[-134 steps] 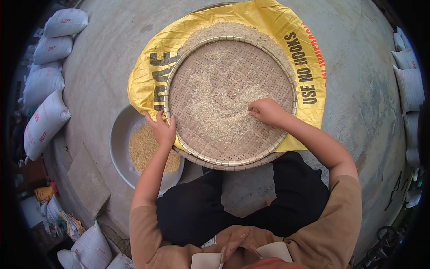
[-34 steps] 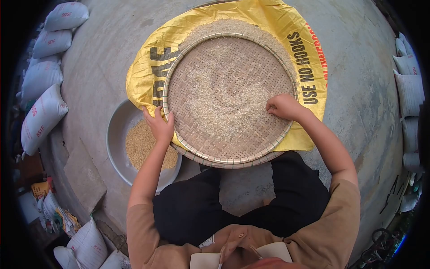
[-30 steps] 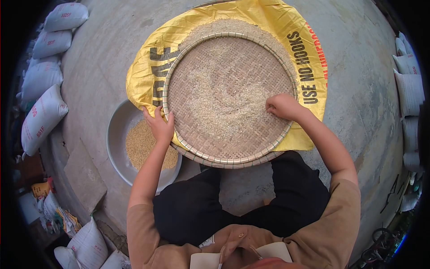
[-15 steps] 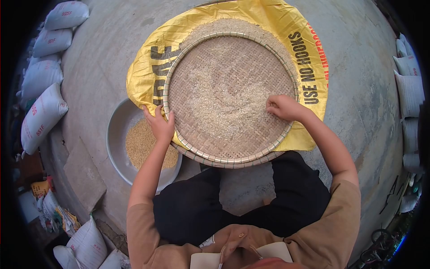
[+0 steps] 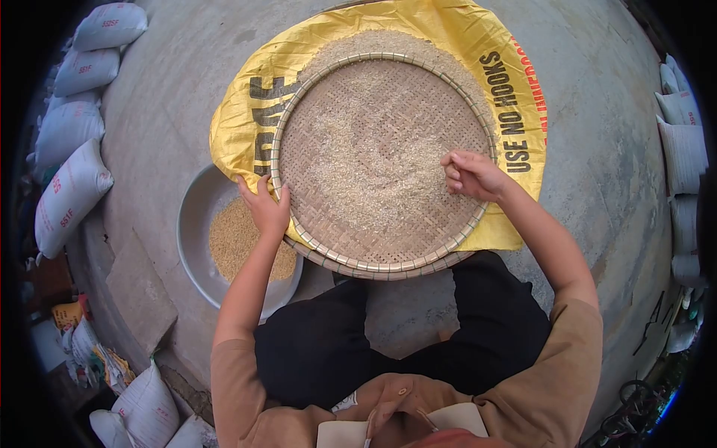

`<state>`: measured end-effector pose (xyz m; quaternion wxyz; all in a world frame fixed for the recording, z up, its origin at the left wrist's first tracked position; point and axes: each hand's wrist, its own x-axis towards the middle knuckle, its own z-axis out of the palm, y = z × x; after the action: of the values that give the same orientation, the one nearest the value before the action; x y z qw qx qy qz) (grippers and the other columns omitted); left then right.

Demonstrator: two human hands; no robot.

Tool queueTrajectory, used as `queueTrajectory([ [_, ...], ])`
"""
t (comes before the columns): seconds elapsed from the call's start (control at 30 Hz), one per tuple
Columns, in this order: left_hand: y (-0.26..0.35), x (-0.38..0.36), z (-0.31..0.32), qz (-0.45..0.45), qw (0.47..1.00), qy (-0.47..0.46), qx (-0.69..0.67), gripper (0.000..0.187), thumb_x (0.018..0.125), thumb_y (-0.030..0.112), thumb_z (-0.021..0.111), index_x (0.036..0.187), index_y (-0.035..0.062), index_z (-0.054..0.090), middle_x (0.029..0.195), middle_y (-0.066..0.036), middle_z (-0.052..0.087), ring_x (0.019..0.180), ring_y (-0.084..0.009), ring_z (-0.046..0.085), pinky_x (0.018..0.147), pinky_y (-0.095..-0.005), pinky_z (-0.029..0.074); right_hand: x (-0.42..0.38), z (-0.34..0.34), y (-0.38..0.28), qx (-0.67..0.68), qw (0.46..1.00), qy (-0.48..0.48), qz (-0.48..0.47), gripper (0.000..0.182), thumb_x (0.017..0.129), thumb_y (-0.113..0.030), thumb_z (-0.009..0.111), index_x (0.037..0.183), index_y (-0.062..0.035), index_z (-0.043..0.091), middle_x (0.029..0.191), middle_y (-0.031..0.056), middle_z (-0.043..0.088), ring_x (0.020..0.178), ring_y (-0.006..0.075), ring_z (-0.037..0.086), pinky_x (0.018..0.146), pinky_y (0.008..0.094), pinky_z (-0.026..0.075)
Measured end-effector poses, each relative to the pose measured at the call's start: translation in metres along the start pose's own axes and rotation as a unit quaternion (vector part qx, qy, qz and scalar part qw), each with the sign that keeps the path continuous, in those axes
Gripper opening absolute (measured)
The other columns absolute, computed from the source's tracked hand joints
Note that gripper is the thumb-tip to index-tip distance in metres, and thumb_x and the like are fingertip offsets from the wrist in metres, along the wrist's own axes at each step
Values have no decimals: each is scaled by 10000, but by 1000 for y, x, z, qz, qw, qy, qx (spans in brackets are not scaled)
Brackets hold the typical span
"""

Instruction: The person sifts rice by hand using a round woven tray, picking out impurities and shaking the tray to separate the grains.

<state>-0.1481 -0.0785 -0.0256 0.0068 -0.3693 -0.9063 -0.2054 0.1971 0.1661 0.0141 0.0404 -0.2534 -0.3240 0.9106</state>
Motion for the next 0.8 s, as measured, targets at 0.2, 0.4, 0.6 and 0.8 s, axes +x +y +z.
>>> queueTrajectory([
  [0.2, 0, 0, 0, 0, 1000, 0, -1, 442, 792, 332, 641, 1151, 92, 541, 1460, -257, 113, 1342, -448, 161, 1053, -477, 273, 4, -5, 5, -2, 999, 38, 36, 242, 970, -271, 444, 852, -63, 488, 665, -5, 422, 608, 116, 436, 571, 249, 383],
  [0.4, 0, 0, 0, -3, 1000, 0, 4, 443, 791, 333, 642, 1152, 96, 541, 1458, -256, 117, 1340, -446, 168, 1050, -478, 278, 11, -19, 0, -190, 974, 102, 62, 340, 932, -312, 522, 682, -85, 477, 550, -25, 374, 480, 119, 364, 494, 268, 342],
  [0.6, 0, 0, 0, 3, 1000, 3, 12, 445, 789, 333, 644, 1155, 101, 540, 1457, -254, 120, 1337, -446, 174, 1045, -479, 285, -3, 14, -4, -626, 762, 163, -35, 264, 858, -263, 607, 737, -29, 618, 644, 95, 583, 597, 241, 563, 605, 348, 455],
  [0.8, -1, 0, 0, 6, 1000, 5, 2, 447, 788, 333, 645, 1154, 99, 542, 1456, -255, 121, 1335, -447, 175, 1047, -482, 281, -4, 6, -1, -720, 684, 100, -64, 140, 781, -173, 652, 844, -49, 665, 808, 143, 652, 801, 320, 623, 723, 399, 487],
])
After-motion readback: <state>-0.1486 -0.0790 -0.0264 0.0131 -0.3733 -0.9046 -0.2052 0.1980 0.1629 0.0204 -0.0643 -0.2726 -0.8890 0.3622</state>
